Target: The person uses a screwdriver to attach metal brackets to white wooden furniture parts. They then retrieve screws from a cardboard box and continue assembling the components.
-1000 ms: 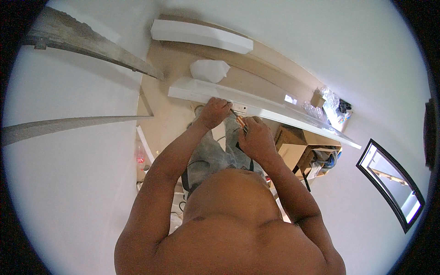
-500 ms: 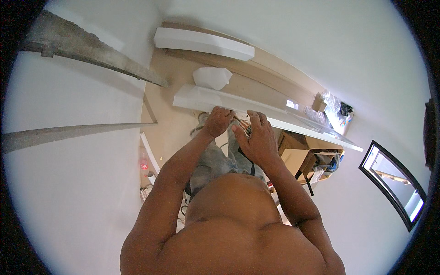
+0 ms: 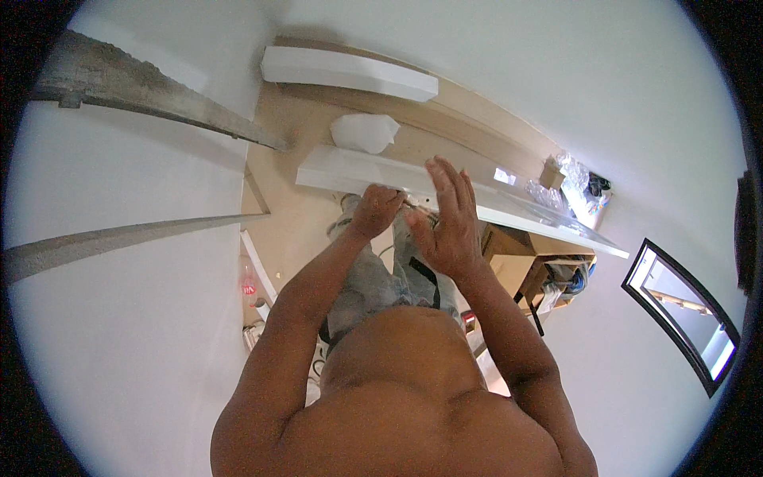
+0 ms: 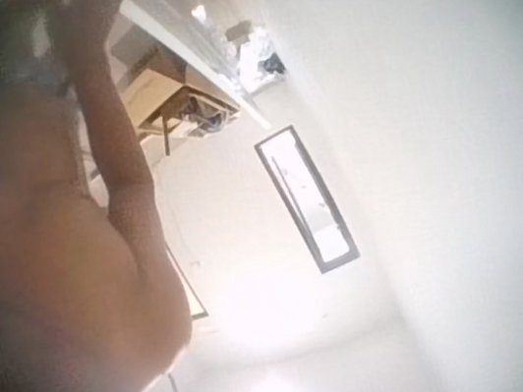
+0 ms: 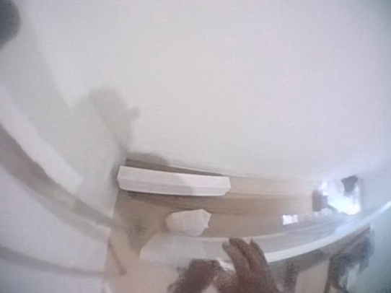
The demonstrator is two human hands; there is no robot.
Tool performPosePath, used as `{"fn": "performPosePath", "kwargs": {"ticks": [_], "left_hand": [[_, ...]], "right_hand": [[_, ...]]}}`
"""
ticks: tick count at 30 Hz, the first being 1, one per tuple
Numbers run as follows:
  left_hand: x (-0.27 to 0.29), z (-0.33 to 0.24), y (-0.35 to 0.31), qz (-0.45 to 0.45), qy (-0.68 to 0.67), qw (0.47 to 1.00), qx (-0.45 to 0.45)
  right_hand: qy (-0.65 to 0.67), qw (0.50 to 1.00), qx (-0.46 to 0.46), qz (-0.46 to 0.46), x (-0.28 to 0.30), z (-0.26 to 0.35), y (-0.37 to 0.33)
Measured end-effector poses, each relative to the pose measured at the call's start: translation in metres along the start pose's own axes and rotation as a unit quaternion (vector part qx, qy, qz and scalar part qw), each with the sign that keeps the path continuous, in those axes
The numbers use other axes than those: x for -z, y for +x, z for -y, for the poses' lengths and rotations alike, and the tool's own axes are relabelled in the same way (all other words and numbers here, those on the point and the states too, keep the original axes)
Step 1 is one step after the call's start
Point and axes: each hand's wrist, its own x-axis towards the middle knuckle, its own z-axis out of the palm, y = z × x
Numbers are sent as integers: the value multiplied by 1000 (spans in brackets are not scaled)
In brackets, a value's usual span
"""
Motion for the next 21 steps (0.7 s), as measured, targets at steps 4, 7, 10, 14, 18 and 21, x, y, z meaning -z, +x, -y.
{"fn": "performPosePath", "kwargs": {"ticks": [4, 7, 10, 14, 18, 21], "left_hand": [[-5, 2, -3, 26, 24, 999, -2], [-7, 7, -6, 19, -7, 1000, -15], [-6, 7, -7, 20, 17, 999, -23], [-6, 6, -6, 6, 8, 1000, -5], [-11, 9, -8, 50, -11, 999, -1], [-15, 12, -9, 60, -19, 998, -5]], "right_hand": [[-12, 1000, 8, -24, 35, 6, -5], [-37, 997, 43, -49, 39, 8, -2], [10, 991, -108, 79, 3, 5, 5], [-103, 981, -34, 159, -10, -3, -13], [-236, 901, -31, 364, 0, 4, -36], [-243, 887, -68, 386, -3, 1, -29]]}}
